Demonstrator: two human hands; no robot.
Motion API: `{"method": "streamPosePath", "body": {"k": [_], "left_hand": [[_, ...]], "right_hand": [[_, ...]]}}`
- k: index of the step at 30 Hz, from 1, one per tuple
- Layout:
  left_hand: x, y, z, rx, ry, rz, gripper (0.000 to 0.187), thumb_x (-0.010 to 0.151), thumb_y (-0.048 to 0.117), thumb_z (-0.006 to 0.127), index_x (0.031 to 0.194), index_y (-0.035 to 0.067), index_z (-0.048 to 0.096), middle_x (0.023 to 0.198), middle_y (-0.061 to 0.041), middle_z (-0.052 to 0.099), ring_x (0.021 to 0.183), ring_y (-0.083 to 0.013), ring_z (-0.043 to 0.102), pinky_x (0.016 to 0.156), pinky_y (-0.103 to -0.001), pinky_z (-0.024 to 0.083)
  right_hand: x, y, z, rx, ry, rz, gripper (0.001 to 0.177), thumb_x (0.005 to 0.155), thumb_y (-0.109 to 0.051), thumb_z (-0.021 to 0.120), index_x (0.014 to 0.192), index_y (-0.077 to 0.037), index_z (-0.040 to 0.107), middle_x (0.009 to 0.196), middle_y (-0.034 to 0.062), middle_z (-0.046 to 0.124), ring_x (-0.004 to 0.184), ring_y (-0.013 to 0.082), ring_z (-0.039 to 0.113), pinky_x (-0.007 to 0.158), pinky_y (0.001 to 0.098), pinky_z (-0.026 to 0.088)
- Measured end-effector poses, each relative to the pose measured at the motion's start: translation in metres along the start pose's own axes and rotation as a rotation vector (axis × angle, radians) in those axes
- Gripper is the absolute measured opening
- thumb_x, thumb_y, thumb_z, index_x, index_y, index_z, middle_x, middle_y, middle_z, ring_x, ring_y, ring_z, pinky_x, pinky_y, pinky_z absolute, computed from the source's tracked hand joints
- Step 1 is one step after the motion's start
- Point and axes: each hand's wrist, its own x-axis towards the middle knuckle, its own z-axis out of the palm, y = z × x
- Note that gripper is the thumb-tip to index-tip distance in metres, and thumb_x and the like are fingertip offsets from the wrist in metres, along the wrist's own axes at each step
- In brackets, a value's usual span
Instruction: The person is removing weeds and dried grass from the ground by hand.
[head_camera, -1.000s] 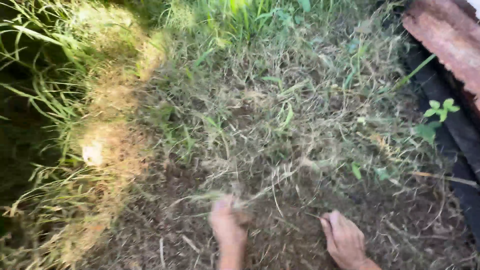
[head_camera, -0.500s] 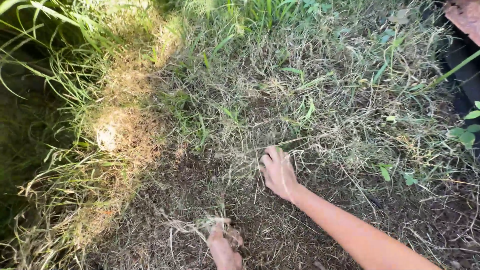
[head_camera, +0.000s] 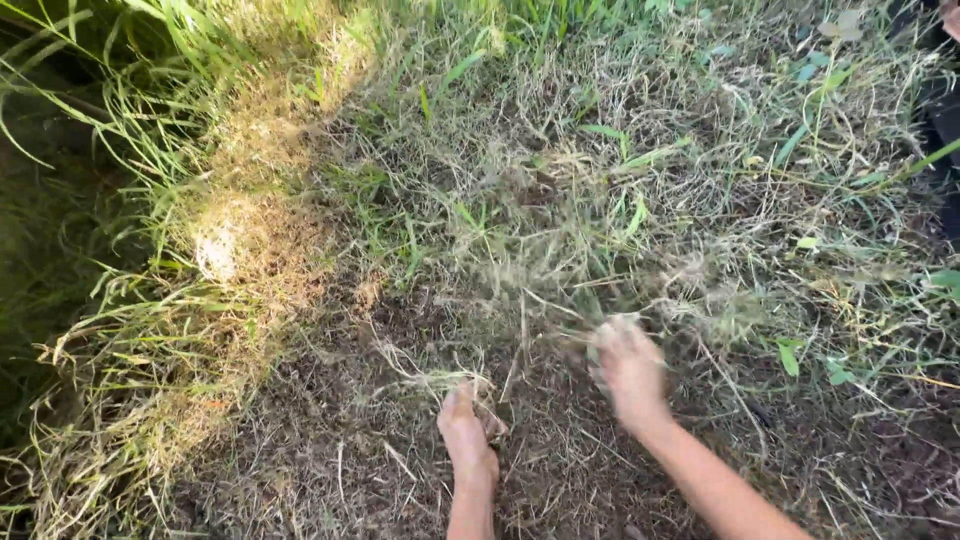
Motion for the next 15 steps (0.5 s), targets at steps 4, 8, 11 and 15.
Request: {"method": "streamPosePath", "body": {"k": [4,8,11,15], "left_hand": [[0.019,-0.018,-0.019,-0.035,-0.072,-0.003,0.034,0.1,0.027,0.051,0.105,-0.001,0.069,0.081,-0.009,0.063,0.058,-0.0172,0.055,0.051,-0.035,0.05],[0.029,-0.023,-0.007,-0.095,-0.214,0.058,0.049,0.103,0.041,0.054,0.108,-0.005,0.072,0.07,-0.011,0.052,0.051,-0.0191,0.05,0.045,-0.038,0.046],[-0.012,0.005,0.037,-0.021,-0.393,0.057,0.045,0.09,0.04,0.068,0.121,0.008,0.066,0.078,-0.01,0.057,0.061,-0.0208,0.057,0.055,-0.038,0.047],[-0.066,0.018,0.106,0.165,-0.782,0.349,0.066,0.067,0.034,0.078,0.126,0.01,0.059,0.106,-0.008,0.07,0.096,-0.0176,0.07,0.088,-0.039,0.059]], "right_hand": [[-0.064,-0.013,-0.084,0.387,0.086,0.266,0.014,0.1,-0.022,0.054,0.103,-0.013,0.064,0.068,-0.0042,0.051,0.051,0.0071,0.04,0.045,0.0236,0.031],[-0.058,0.075,-0.228,0.13,0.333,-0.081,0.03,0.11,-0.025,0.064,0.1,0.0,0.051,0.068,-0.0044,0.043,0.061,0.0071,0.036,0.051,0.0253,0.029],[-0.064,0.013,-0.225,-0.621,0.484,-0.314,0.029,0.11,-0.031,0.06,0.11,-0.002,0.063,0.068,0.0012,0.056,0.069,0.0162,0.051,0.063,0.0327,0.045],[-0.044,-0.016,-0.189,-0.814,0.384,-0.343,0.037,0.084,-0.032,0.077,0.106,-0.005,0.066,0.089,0.008,0.067,0.074,0.0232,0.065,0.067,0.0384,0.054]]}}
